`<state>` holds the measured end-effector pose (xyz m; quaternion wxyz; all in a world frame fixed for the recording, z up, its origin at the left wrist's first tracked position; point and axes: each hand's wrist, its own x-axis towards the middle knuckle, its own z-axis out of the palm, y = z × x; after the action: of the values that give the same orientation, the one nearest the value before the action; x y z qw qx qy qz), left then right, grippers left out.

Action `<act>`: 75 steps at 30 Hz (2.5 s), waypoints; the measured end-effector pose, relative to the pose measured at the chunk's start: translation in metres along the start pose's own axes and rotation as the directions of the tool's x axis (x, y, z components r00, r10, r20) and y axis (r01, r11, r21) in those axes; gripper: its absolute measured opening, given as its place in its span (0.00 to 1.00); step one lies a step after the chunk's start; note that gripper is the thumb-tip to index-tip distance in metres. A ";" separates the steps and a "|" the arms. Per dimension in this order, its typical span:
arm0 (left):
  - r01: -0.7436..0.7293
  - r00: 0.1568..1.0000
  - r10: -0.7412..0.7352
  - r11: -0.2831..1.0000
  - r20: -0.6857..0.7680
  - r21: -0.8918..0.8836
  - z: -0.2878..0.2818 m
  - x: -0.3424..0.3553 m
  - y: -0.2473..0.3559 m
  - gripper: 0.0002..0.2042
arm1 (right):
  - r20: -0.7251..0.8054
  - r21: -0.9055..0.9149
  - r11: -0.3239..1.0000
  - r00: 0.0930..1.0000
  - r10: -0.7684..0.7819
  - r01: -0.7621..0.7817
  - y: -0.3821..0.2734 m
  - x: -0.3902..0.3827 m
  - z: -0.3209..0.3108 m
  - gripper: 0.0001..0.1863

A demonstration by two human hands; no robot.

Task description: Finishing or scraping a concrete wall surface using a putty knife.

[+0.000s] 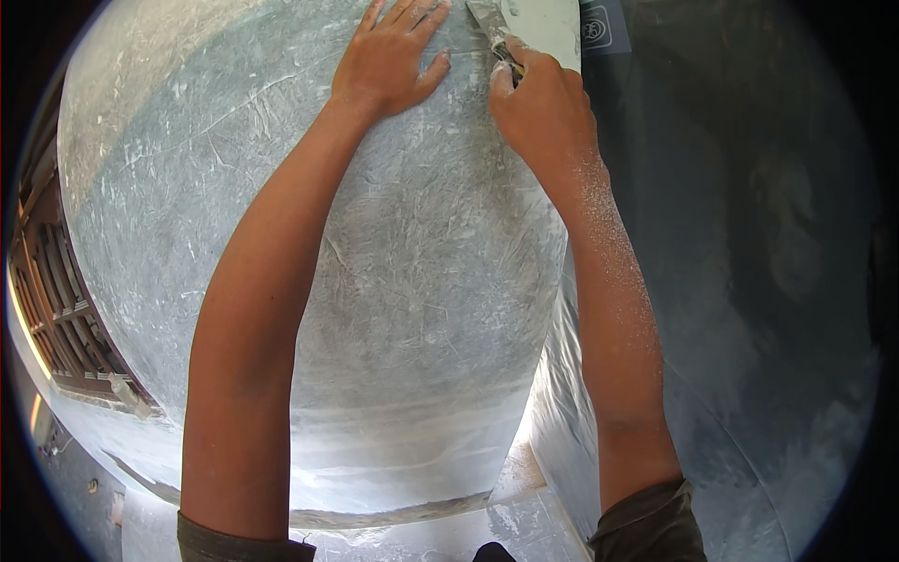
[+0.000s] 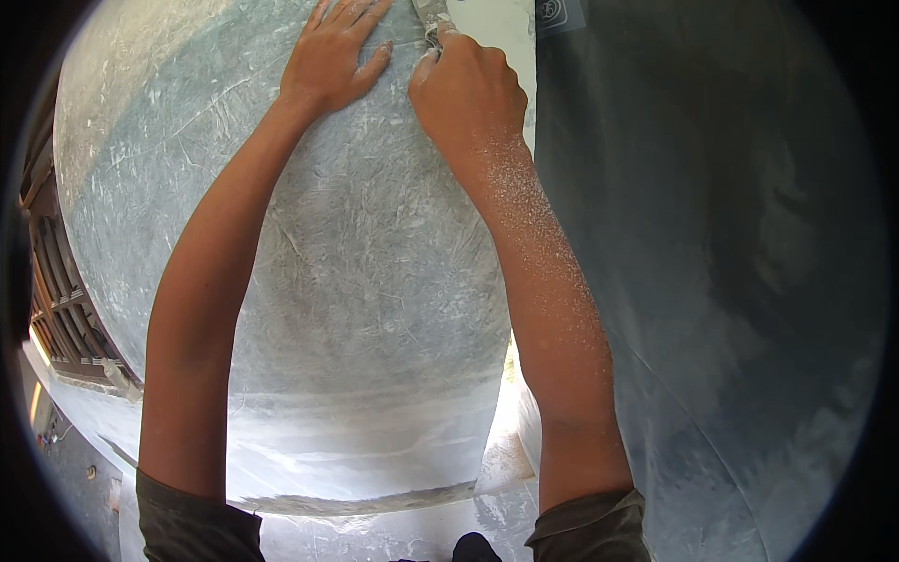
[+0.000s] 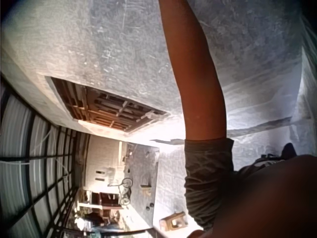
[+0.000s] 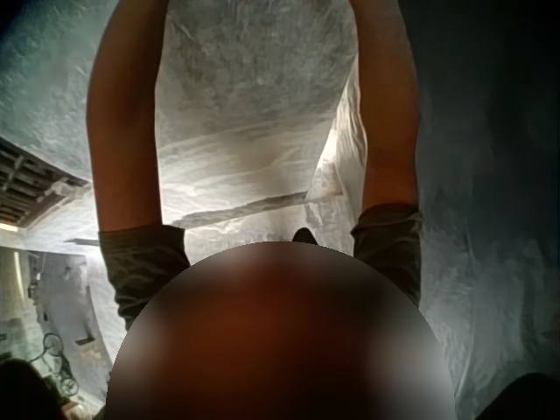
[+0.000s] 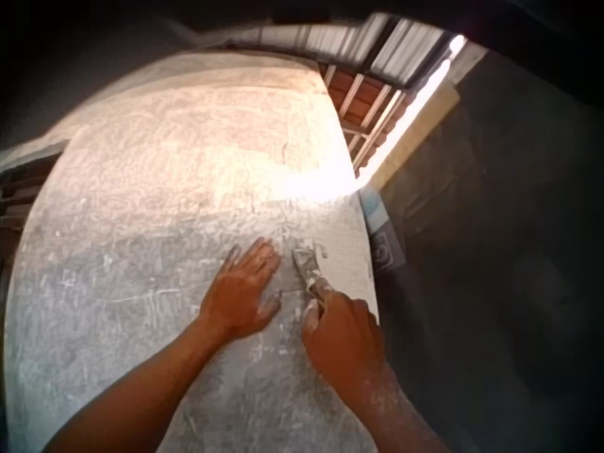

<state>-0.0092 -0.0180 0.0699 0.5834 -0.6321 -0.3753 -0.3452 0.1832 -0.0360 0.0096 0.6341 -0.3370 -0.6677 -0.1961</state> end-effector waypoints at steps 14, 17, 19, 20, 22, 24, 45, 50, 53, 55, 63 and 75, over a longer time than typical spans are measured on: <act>-0.001 1.000 0.001 1.000 0.024 0.000 -0.003 -0.005 -0.005 0.32 | 0.054 -0.028 0.999 0.998 0.020 -0.018 -0.003 -0.005 -0.005 0.23; 0.007 0.999 -0.007 1.000 0.046 0.002 -0.006 -0.005 -0.003 0.32 | 0.077 -0.051 0.998 0.996 0.036 -0.032 -0.004 -0.010 -0.003 0.23; 0.005 0.998 -0.006 1.000 0.057 0.003 -0.004 -0.003 -0.002 0.32 | 0.071 -0.049 0.998 0.997 0.039 -0.035 -0.003 -0.003 -0.003 0.23; -0.001 1.000 0.001 1.000 0.029 0.009 -0.002 -0.001 -0.002 0.32 | 0.042 -0.048 0.999 0.999 0.021 -0.019 -0.002 0.007 -0.003 0.23; -0.004 1.000 0.004 1.000 0.006 0.014 0.000 -0.001 -0.001 0.32 | 0.017 -0.047 0.999 1.000 0.004 -0.003 -0.002 0.011 -0.004 0.22; 0.014 1.000 -0.014 1.000 0.019 -0.001 -0.002 -0.003 -0.002 0.32 | 0.048 -0.040 0.999 0.999 -0.001 0.003 -0.003 0.005 -0.005 0.22; 0.005 0.999 -0.005 1.000 0.036 -0.018 -0.002 0.000 0.002 0.33 | 0.012 -0.048 0.999 1.000 -0.008 0.009 0.002 0.014 -0.003 0.23; -0.002 1.000 0.002 1.000 -0.005 -0.002 0.003 -0.007 -0.009 0.33 | 0.031 -0.026 1.000 0.999 -0.014 0.015 -0.006 -0.004 0.003 0.23; -0.008 1.000 0.008 1.000 -0.009 -0.020 0.000 -0.002 -0.001 0.33 | -0.025 -0.013 1.000 0.999 -0.020 0.019 -0.006 0.014 0.003 0.22; 0.011 0.999 -0.011 1.000 0.035 -0.010 -0.003 -0.001 0.002 0.33 | -0.040 -0.022 0.999 0.999 -0.025 0.024 -0.008 0.017 0.002 0.22; 0.012 1.000 -0.011 1.000 0.006 -0.026 -0.004 -0.002 -0.001 0.32 | -0.045 -0.035 0.998 0.998 -0.045 0.043 -0.008 0.013 0.001 0.21; -0.008 0.999 0.006 0.999 -0.043 -0.042 0.002 0.000 -0.001 0.31 | -0.071 -0.047 0.996 0.994 -0.081 0.078 -0.003 0.021 0.005 0.20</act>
<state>-0.0099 -0.0156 0.0697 0.5792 -0.6379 -0.3532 -0.3646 0.1778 -0.0300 0.0304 0.6420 -0.3166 -0.6528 -0.2480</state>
